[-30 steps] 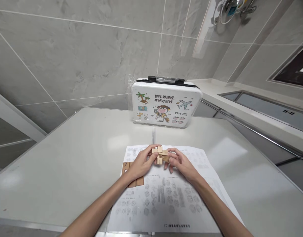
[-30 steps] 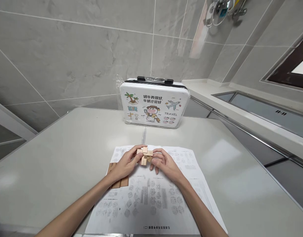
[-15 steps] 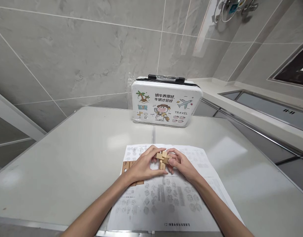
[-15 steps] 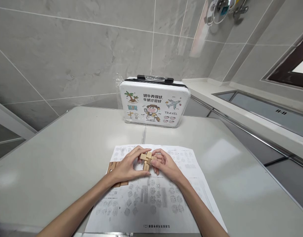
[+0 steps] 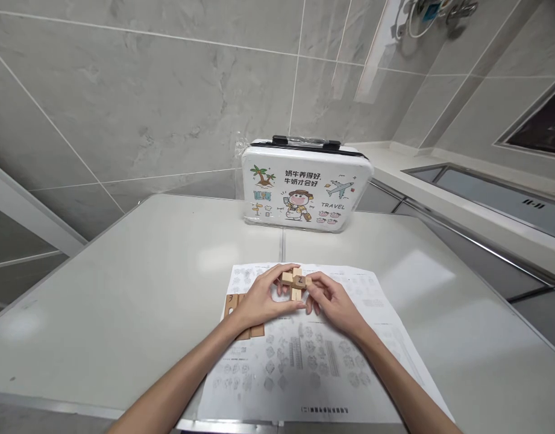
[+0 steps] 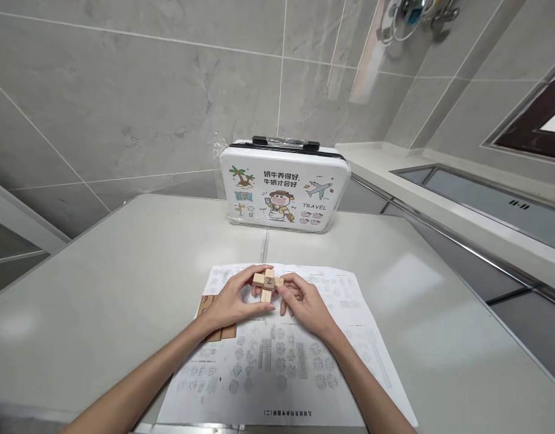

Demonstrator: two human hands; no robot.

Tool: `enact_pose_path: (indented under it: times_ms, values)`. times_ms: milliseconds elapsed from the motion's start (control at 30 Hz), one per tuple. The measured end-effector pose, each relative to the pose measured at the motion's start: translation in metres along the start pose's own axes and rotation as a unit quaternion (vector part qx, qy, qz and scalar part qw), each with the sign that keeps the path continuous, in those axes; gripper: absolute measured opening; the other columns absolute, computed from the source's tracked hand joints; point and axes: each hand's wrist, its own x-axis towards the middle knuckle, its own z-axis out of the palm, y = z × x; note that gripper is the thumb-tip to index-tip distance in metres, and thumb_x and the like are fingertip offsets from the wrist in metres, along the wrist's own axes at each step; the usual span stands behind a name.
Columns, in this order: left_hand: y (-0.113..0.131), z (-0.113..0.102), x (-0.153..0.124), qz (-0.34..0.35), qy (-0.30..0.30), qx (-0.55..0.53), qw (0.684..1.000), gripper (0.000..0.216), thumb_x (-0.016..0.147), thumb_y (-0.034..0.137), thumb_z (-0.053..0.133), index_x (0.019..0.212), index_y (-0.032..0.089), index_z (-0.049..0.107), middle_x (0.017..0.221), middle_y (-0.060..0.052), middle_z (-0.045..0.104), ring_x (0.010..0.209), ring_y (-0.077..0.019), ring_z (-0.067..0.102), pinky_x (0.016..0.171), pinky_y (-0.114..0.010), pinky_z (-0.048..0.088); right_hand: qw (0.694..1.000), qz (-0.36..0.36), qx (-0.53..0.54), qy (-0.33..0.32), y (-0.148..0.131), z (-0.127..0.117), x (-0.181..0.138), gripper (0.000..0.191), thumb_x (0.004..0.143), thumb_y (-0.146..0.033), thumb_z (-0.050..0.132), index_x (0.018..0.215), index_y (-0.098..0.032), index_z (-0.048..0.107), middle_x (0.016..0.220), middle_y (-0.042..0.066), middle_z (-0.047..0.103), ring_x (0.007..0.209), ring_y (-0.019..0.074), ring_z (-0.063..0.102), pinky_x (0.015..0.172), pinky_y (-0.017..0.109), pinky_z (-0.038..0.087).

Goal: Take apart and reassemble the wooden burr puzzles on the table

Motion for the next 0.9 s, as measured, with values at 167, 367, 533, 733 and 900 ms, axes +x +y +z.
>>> enact_pose_path:
  times_ms: [167, 367, 533, 733, 900]
  values:
    - [0.001, 0.0, -0.001, 0.017, -0.01, -0.005, 1.0, 0.073, 0.078, 0.035, 0.089, 0.145, 0.029, 0.06, 0.139, -0.01, 0.067, 0.115, -0.0292, 0.065, 0.103, -0.044, 0.053, 0.999, -0.004, -0.034, -0.003, 0.0, 0.0, 0.0, 0.046, 0.105, -0.065, 0.053, 0.085, -0.024, 0.063, 0.065, -0.001, 0.066, 0.059, 0.019, 0.062, 0.065, 0.033, 0.049]
    - [0.0, -0.001, -0.003, 0.043, -0.054, -0.01, 0.998, 0.071, 0.086, 0.035, 0.083, 0.152, 0.029, 0.056, 0.152, -0.012, 0.061, 0.126, -0.0312, 0.063, 0.108, -0.047, 0.051, 0.997, 0.015, 0.046, -0.056, 0.003, -0.001, -0.001, 0.05, 0.105, -0.064, 0.053, 0.075, -0.023, 0.057, 0.063, -0.001, 0.062, 0.057, 0.0177, 0.057, 0.064, 0.033, 0.047]
    - [-0.001, -0.002, -0.002, 0.051, -0.053, -0.009, 0.997, 0.073, 0.086, 0.036, 0.085, 0.152, 0.029, 0.055, 0.154, -0.011, 0.06, 0.136, -0.0328, 0.058, 0.113, -0.047, 0.047, 0.994, 0.037, 0.08, -0.071, 0.005, 0.0, 0.0, 0.053, 0.103, -0.066, 0.054, 0.074, -0.022, 0.06, 0.061, 0.0, 0.06, 0.054, 0.0171, 0.055, 0.063, 0.033, 0.047]
    - [-0.001, 0.0, 0.002, -0.002, 0.044, 0.011, 0.999, 0.068, 0.089, 0.035, 0.08, 0.151, 0.026, 0.053, 0.136, -0.009, 0.069, 0.104, -0.0233, 0.066, 0.096, -0.039, 0.052, 0.958, 0.101, 0.265, 0.044, 0.004, -0.007, 0.009, 0.048, 0.095, -0.067, 0.066, 0.083, -0.021, 0.062, 0.068, 0.0, 0.059, 0.046, 0.0117, 0.047, 0.043, 0.027, 0.038]
    - [0.001, -0.001, 0.004, -0.012, 0.085, 0.025, 0.996, 0.035, 0.099, 0.035, 0.066, 0.132, 0.024, 0.062, 0.127, -0.008, 0.07, 0.101, -0.0206, 0.067, 0.089, -0.035, 0.051, 0.903, 0.082, 0.378, 0.186, 0.016, -0.023, 0.017, 0.036, 0.086, -0.051, 0.083, 0.093, -0.022, 0.063, 0.073, -0.005, 0.054, 0.049, 0.0073, 0.042, 0.039, 0.019, 0.036]
